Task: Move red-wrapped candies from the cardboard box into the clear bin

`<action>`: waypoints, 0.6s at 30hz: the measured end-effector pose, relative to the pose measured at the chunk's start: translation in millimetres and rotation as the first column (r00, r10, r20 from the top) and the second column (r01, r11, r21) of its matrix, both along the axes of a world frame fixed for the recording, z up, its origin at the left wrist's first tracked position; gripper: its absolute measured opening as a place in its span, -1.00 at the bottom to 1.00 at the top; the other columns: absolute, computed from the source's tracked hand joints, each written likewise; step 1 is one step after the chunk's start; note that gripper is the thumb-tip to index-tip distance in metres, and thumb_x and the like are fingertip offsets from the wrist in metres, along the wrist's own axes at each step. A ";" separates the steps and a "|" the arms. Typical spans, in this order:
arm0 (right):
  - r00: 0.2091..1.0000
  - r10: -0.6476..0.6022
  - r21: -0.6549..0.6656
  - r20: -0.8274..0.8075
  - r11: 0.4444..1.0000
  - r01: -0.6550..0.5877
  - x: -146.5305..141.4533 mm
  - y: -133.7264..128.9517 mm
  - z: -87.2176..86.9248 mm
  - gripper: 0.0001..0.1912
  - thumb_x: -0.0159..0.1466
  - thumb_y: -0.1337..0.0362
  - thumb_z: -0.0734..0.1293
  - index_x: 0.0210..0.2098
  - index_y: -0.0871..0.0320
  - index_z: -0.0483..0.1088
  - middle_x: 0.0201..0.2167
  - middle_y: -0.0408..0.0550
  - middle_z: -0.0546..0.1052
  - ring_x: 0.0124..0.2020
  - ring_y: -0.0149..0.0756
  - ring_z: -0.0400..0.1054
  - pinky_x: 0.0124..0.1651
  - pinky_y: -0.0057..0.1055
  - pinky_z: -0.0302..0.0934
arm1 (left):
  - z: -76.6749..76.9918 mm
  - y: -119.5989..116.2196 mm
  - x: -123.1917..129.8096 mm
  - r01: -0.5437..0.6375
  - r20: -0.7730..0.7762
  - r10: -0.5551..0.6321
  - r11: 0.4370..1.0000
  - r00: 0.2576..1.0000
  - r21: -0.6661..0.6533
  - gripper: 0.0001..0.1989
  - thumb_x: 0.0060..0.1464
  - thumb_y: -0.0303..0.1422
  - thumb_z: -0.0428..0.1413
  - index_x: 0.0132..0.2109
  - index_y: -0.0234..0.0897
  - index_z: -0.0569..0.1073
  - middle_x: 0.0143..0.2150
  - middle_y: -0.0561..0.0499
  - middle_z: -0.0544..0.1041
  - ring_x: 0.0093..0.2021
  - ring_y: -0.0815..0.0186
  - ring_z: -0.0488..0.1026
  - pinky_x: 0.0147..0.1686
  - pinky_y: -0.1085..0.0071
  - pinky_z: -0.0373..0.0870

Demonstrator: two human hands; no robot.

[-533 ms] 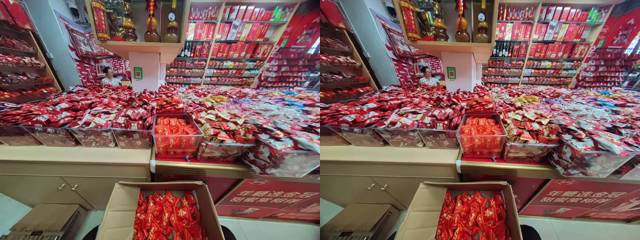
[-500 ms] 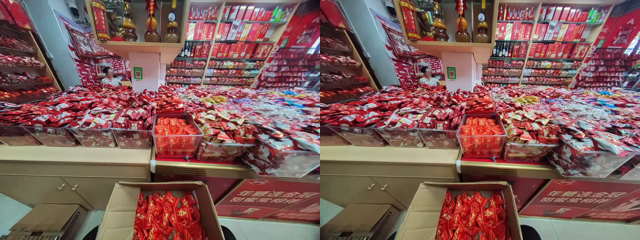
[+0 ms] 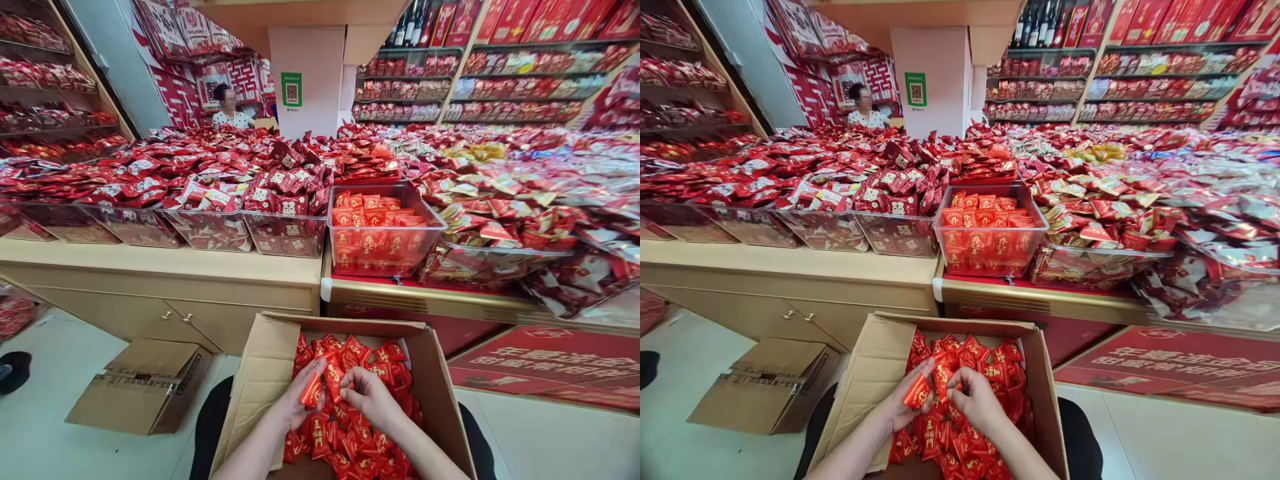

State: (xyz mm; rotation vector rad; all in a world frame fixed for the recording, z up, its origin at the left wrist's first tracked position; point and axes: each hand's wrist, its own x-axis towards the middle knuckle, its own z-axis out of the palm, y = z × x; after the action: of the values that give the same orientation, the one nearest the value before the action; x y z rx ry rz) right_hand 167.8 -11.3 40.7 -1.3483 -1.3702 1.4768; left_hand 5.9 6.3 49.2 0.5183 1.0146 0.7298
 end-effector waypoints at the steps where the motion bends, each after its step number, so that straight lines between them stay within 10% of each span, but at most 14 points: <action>1: 1.000 0.005 -0.023 -0.024 1.000 -0.005 -0.1 -1.5 0.9 -0.83 -0.03 0.27 0.30 -0.48 0.14 0.18 -0.61 -0.23 0.31 -0.56 -0.45 0.17 -0.48 -0.50 0.07 | 2.6 0.2 2.1 -0.025 -0.005 0.025 0.999 1.000 0.020 -0.71 -0.22 -0.15 0.16 -0.45 -0.30 0.39 -0.67 0.19 0.34 -0.75 0.57 0.16 -0.72 0.60 0.03; 11: 0.982 -0.038 -0.160 -0.186 0.987 0.007 -6.3 1.7 0.5 -0.61 -0.03 -0.02 0.30 -0.57 0.14 0.10 -0.64 -0.28 0.17 -0.62 -0.50 0.02 -0.53 -0.51 -0.02 | 5.8 -1.6 8.9 -0.072 -0.024 0.075 0.993 0.997 0.098 -0.78 -0.14 -0.21 0.13 -0.43 -0.31 0.41 -0.65 0.21 0.33 -0.73 0.60 0.14 -0.70 0.60 0.06; 18: 1.000 -0.016 -0.095 -0.021 0.995 0.013 -5.1 3.8 -2.6 -0.59 0.00 -0.08 0.25 -0.58 0.15 0.12 -0.69 -0.29 0.12 -0.67 -0.52 0.01 -0.60 -0.53 -0.06 | 9.2 6.6 1.3 0.028 -0.132 -0.002 0.980 0.991 0.195 -0.71 -0.26 -0.27 0.22 -0.32 -0.28 0.45 -0.59 0.16 0.45 -0.62 0.51 0.30 -0.55 0.57 0.21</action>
State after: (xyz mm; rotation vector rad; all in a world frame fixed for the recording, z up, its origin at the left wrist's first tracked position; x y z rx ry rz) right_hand 162.6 -7.4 38.1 -1.3941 -1.2883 1.5596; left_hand 7.2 12.9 58.5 0.7523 1.0649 0.7947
